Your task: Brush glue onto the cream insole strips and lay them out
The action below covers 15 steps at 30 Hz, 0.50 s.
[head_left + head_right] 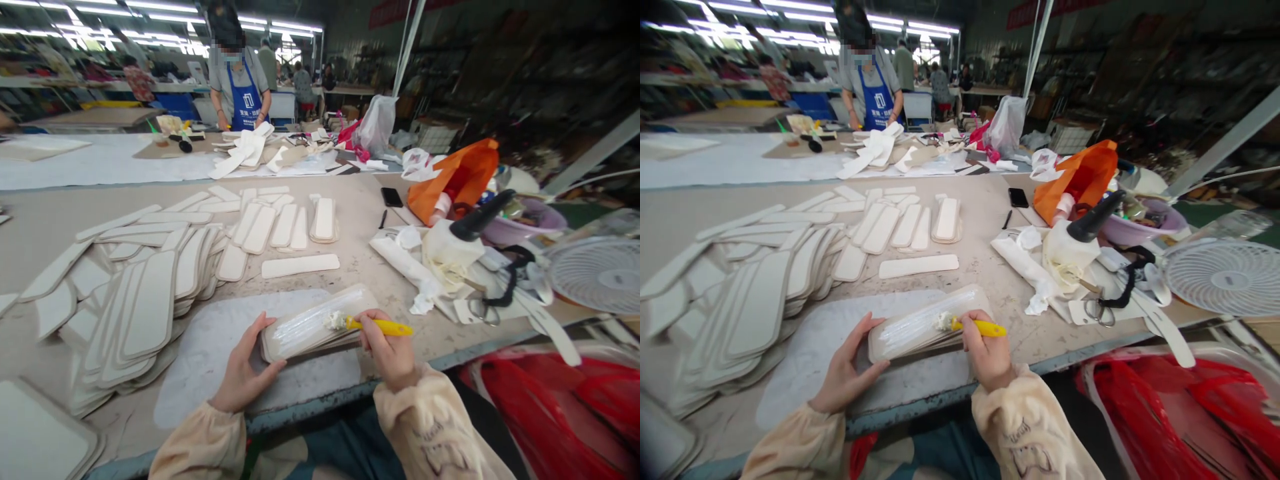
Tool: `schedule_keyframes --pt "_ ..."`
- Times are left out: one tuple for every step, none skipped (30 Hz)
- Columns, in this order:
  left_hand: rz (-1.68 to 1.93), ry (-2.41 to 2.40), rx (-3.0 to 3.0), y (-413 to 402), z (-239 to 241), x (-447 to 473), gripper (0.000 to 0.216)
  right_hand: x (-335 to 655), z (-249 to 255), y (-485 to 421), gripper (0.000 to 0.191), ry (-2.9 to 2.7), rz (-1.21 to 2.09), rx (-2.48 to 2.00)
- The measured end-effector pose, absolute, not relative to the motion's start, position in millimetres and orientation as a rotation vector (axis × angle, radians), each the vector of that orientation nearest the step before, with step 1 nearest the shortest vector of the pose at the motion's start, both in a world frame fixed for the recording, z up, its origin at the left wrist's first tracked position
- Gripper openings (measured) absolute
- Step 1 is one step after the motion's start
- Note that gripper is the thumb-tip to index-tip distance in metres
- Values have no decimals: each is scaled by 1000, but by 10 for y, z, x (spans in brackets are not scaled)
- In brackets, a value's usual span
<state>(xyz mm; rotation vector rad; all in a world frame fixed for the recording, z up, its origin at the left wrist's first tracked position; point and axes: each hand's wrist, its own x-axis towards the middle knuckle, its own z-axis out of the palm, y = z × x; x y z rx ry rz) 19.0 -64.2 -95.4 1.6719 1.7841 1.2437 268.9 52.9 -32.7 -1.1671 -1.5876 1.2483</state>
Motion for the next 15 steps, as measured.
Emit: schedule_keyframes --pt "1244 1783 1671 -641 -958 189 81 2743 -317 572 29 -1584 1208 -1204" --pt "1247 1780 1668 -641 -962 189 81 2800 -309 613 29 -1583 1165 -1241" --pt "1248 1777 1664 -642 -965 189 80 2856 -304 653 30 -1584 1120 -1274" --pt "1248 1776 1659 -642 -968 189 80 2912 -302 691 30 -1590 1072 -1304" --pt "1247 1776 1654 -644 -969 190 80 2964 -303 727 31 -1600 1021 -1331" --pt "1245 1778 1647 -645 -971 191 79 3013 -306 759 31 -1619 973 -1357" --pt "1244 1781 1639 -646 -972 192 78 3056 -310 787 32 -1639 924 -1381" --pt "1243 1785 1631 -646 -974 194 78 3092 -315 810 32 -1658 877 -1402" --pt "1243 1787 1624 -646 -976 195 78 3121 -320 828 32 -1673 835 -1421" --pt "1245 1787 1617 -646 -979 195 77 3143 -325 840 31 -1684 799 -1435" --pt "1247 1785 1611 -646 -983 194 77 3158 -331 848 31 -1691 768 -1441" --pt "1247 1784 1607 -646 -990 193 77 3168 -336 851 31 -1697 741 -1442" --pt "1246 1783 1606 -645 -998 189 77 3174 -342 852 31 -1702 717 -1438" --pt "1246 1783 1605 -645 -1007 184 76 3176 -347 850 32 -1705 699 -1425" --pt "1248 1785 1604 -646 -1017 178 75 3176 -350 847 32 -1698 689 -1406"
